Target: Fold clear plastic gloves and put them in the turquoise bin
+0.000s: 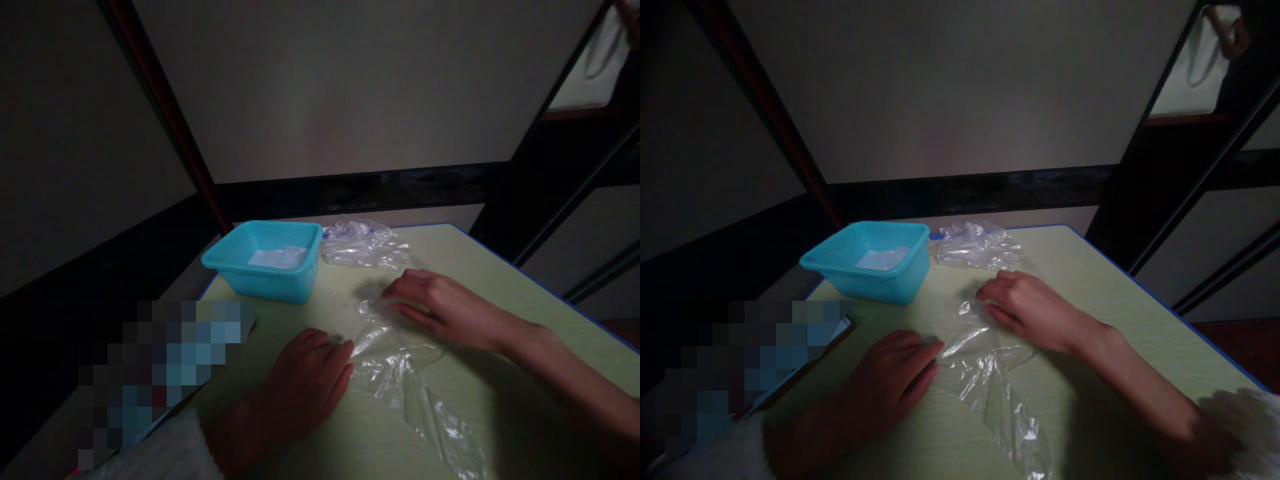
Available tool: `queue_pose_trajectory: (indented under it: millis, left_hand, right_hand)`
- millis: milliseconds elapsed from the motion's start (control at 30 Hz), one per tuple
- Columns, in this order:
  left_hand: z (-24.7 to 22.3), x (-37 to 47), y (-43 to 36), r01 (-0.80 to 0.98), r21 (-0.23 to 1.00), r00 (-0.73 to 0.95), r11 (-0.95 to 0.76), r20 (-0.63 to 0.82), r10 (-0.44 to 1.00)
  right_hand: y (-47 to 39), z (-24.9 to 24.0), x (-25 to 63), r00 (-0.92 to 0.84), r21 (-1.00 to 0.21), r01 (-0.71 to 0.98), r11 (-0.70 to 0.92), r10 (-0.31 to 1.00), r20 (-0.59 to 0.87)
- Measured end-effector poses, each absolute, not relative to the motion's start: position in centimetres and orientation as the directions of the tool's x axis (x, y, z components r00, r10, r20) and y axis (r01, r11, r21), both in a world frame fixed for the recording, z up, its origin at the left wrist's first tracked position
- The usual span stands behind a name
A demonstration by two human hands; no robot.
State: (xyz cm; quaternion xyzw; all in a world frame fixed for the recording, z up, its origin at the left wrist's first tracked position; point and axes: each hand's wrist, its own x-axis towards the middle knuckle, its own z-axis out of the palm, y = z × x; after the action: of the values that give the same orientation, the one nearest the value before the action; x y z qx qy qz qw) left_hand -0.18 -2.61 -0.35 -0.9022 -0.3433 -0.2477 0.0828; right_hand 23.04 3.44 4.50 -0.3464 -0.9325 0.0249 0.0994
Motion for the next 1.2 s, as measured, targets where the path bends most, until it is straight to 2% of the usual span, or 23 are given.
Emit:
queue_pose_trajectory:
  millis: [67, 133, 233, 367, 567, 667, 767, 833, 933, 1067, 1200]
  left_hand:
    - [-0.3, 0.0, -2.8, 0.655, -0.009, 0.654, -0.755, 0.508, 0.561]
    - [-0.2, 0.0, -3.0, 0.657, -0.03, 0.656, -0.754, 0.517, 0.55]
    - [-0.1, 0.0, -3.1, 0.644, -0.041, 0.663, -0.764, 0.528, 0.531]
    - [0.0, 0.0, -3.2, 0.616, -0.045, 0.673, -0.786, 0.549, 0.496]
    - [0.0, -0.1, -3.4, 0.568, -0.018, 0.683, -0.823, 0.569, 0.459]
    - [-0.1, -0.1, -3.4, 0.567, 0.023, 0.642, -0.824, 0.614, 0.459]
    - [-0.3, -0.3, -3.1, 0.591, 0.102, 0.584, -0.801, 0.63, 0.511]
    - [-0.5, -0.4, -2.6, 0.616, 0.16, 0.573, -0.771, 0.58, 0.579]
    - [-0.6, -0.8, -1.9, 0.65, 0.227, 0.633, -0.725, 0.365, 0.682]
    - [-0.5, -1.1, -1.5, 0.69, 0.284, 0.679, -0.666, 0.066, 0.731]
    - [0.1, -1.2, -1.8, 0.73, 0.25, 0.667, -0.636, -0.056, 0.743]
  right_hand:
    - [2.4, 4.3, 21.6, -0.886, -0.232, 0.409, 0.882, 0.445, 0.129]
    - [1.8, 3.8, 20.8, -0.924, -0.252, 0.347, 0.903, 0.376, 0.074]
    - [2.5, 2.8, 21.3, -0.883, -0.204, 0.448, 0.871, 0.466, 0.05]
    - [4.7, 2.1, 23.7, -0.778, -0.075, 0.619, 0.782, 0.623, 0.076]
    - [6.1, 1.9, 25.8, -0.652, 0.123, 0.756, 0.643, 0.757, 0.052]
    - [6.1, 2.1, 25.7, -0.606, 0.183, 0.791, 0.584, 0.789, 0.1]
    - [5.4, 2.6, 24.7, -0.642, 0.134, 0.767, 0.628, 0.743, 0.191]
    - [4.7, 2.6, 23.5, -0.693, 0.02, 0.707, 0.707, 0.687, 0.218]
    - [3.8, 2.1, 22.1, -0.736, -0.12, 0.644, 0.755, 0.655, 0.17]
    - [3.7, 0.5, 21.8, -0.752, -0.201, 0.629, 0.751, 0.653, 0.086]
    - [4.5, -0.7, 22.4, -0.747, -0.229, 0.64, 0.734, 0.664, 0.041]
